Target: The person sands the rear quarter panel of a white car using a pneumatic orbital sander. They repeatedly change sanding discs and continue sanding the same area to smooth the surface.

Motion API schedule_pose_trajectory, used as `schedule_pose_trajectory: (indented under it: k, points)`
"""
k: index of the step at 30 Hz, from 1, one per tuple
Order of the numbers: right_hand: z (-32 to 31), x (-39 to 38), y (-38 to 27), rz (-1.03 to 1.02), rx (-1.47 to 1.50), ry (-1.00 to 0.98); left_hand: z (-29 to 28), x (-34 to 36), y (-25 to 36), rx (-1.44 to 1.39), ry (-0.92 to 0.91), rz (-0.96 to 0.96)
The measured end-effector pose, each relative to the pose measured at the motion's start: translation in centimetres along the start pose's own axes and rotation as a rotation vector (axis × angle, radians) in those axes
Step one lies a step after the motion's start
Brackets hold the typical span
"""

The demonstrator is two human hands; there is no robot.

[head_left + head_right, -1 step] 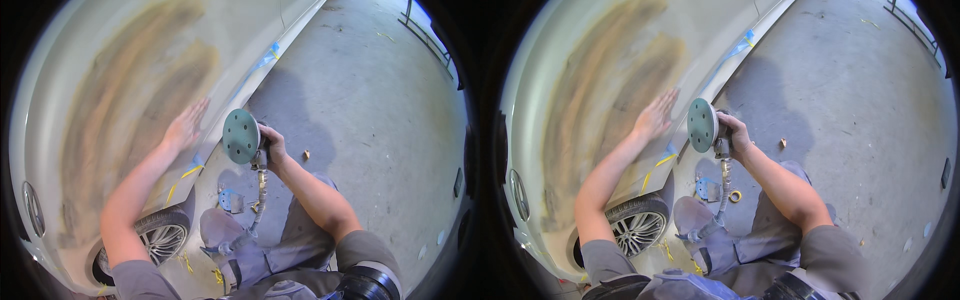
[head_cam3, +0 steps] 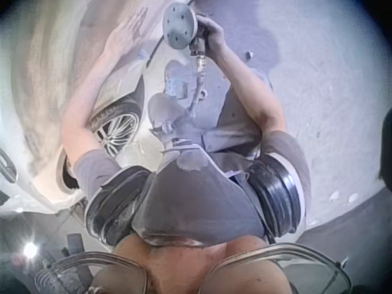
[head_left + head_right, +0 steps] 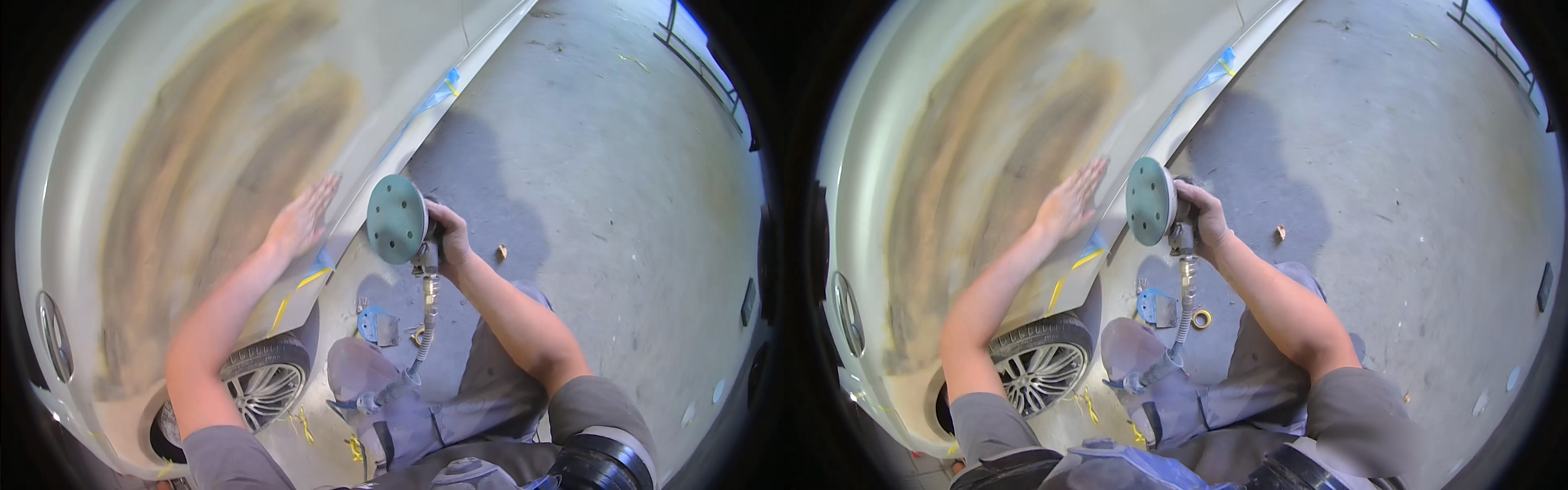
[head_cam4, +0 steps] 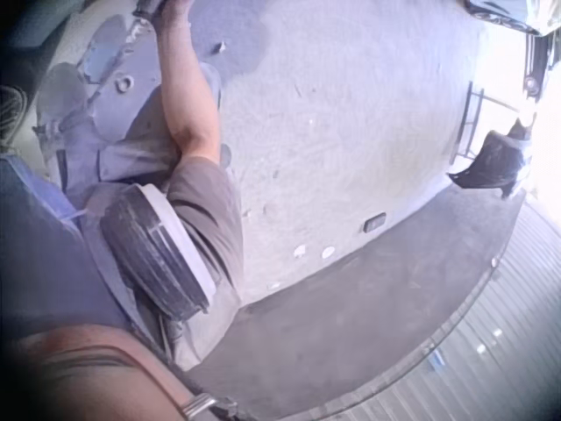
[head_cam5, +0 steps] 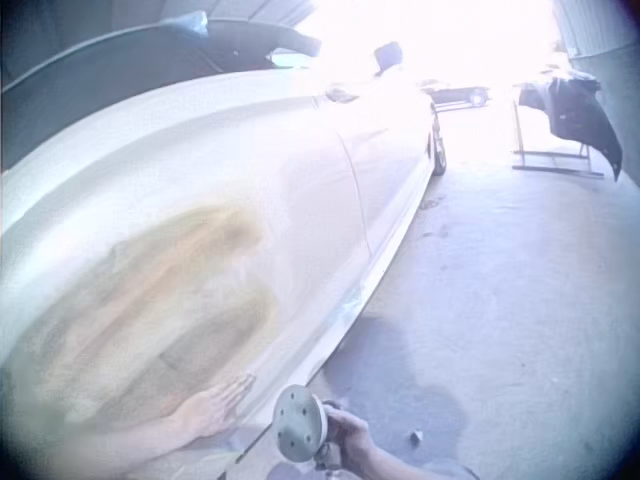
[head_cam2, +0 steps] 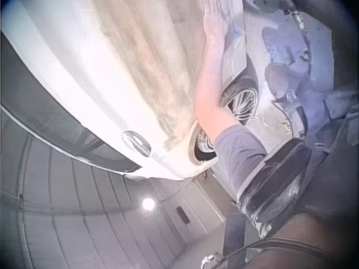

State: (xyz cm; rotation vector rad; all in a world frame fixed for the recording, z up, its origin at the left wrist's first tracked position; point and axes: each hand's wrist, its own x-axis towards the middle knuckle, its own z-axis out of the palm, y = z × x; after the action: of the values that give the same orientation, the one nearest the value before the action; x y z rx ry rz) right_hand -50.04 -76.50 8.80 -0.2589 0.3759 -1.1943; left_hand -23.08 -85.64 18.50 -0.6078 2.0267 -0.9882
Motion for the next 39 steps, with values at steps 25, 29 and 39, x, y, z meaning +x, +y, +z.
schedule_pose_trajectory:
  k: [25,29,39]
  points:
    - [-18.4,0.8,-14.8,-0.372,-1.607,1.113,15.1,-17.4,35.8,-1.878,-0.437,-0.524]
    - [-32.3,-3.1,-15.0,-0.092,-1.515,1.410,18.4,-21.3,41.6,-1.893,-0.495,-0.427]
    - [-38.7,-10.0,-10.0,0.521,-1.348,1.475,6.5,-39.8,47.3,-1.979,-0.984,-0.914]
